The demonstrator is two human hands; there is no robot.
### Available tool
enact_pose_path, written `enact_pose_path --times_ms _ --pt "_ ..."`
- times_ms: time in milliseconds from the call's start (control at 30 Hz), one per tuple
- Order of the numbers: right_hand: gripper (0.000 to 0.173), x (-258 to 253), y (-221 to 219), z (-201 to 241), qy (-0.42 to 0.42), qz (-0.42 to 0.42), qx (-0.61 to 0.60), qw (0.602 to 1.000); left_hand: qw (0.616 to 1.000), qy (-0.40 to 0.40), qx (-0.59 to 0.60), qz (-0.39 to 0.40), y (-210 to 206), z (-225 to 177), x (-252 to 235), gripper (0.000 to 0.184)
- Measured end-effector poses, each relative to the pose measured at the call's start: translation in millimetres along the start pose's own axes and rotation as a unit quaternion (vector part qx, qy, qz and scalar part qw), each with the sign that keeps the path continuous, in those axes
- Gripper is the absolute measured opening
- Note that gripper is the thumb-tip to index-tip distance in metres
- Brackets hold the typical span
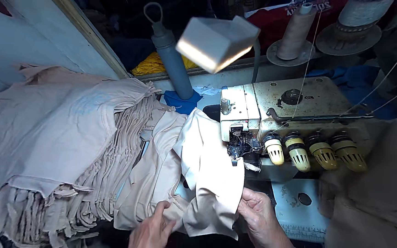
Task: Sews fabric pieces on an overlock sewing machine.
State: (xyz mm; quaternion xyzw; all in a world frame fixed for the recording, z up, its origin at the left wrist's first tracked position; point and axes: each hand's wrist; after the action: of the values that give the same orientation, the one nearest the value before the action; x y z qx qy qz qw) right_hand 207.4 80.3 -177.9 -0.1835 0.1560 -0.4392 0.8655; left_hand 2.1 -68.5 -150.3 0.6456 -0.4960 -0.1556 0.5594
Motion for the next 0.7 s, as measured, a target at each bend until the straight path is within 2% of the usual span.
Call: enact_pose_path --times_ms 67,133,200,300,400,467,533,567,600,633,667,700 --pt "0.021 -0.6 1.6 -1.7 0.0 0.007 0.0 1.0 0.993 -0.036 0.039 -0.106 -28.0 25.6 2.5 0.022" --pt "0.017 1.5 3.7 -3.8 0.017 0.002 0.017 1.0 0.966 -0.059 0.111 -0.225 -21.5 28.0 4.8 0.02" --pt "0.013 5.5 5.4 -2.0 0.043 -0.002 0.026 0.999 0.922 -0.075 0.124 -0.36 11.5 25.8 3.0 0.023" --pt "0.013 17.8 5.5 12.4 0.024 0.043 -0.025 0.998 0.84 -0.129 0.045 -0.525 73.8 46.4 -7.6 0.027" --pt "0.011 38.7 8.8 24.7 -0.031 0.174 -0.056 0.983 0.798 -0.138 -0.021 -0.587 129.4 69.2 -21.9 0.033" --pt "0.014 51.7 14.1 19.6 -0.053 0.244 -0.057 0.967 0.806 -0.145 -0.041 -0.572 146.6 74.2 -41.1 0.033" --pt "0.01 59.3 25.0 -0.2 -0.081 0.281 -0.029 0.956 0.868 -0.125 -0.044 -0.479 147.3 64.4 -60.2 0.029" --pt "0.005 61.5 31.9 -11.8 -0.105 0.284 0.021 0.953 0.909 -0.102 -0.048 -0.402 144.1 60.0 -69.6 0.025" --pt "0.009 63.5 38.3 -21.7 -0.142 0.275 0.111 0.944 0.944 -0.064 -0.055 -0.319 138.4 56.0 -77.9 0.024" --pt "0.02 64.9 43.7 -29.6 -0.189 0.264 0.218 0.921 0.96 -0.038 -0.068 -0.268 128.0 50.4 -83.1 0.028" --pt "0.028 65.2 47.3 -35.0 -0.231 0.251 0.303 0.89 0.961 -0.044 -0.072 -0.262 112.7 37.6 -81.2 0.029" --pt "0.032 66.8 50.7 -40.0 -0.245 0.238 0.357 0.87 0.951 -0.09 -0.069 -0.289 93.0 20.2 -74.2 0.027"
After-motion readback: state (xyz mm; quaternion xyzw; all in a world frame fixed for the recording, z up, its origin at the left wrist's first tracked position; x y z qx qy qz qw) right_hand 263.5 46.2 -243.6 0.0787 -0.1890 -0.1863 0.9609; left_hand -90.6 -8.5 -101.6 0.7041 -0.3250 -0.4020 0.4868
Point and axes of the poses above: each hand's wrist, its own x-axis away from the middle knuckle, its own y-axis out of the back of the hand, z = x × y, and after that the axes turned 5 degrees about z, right-handed
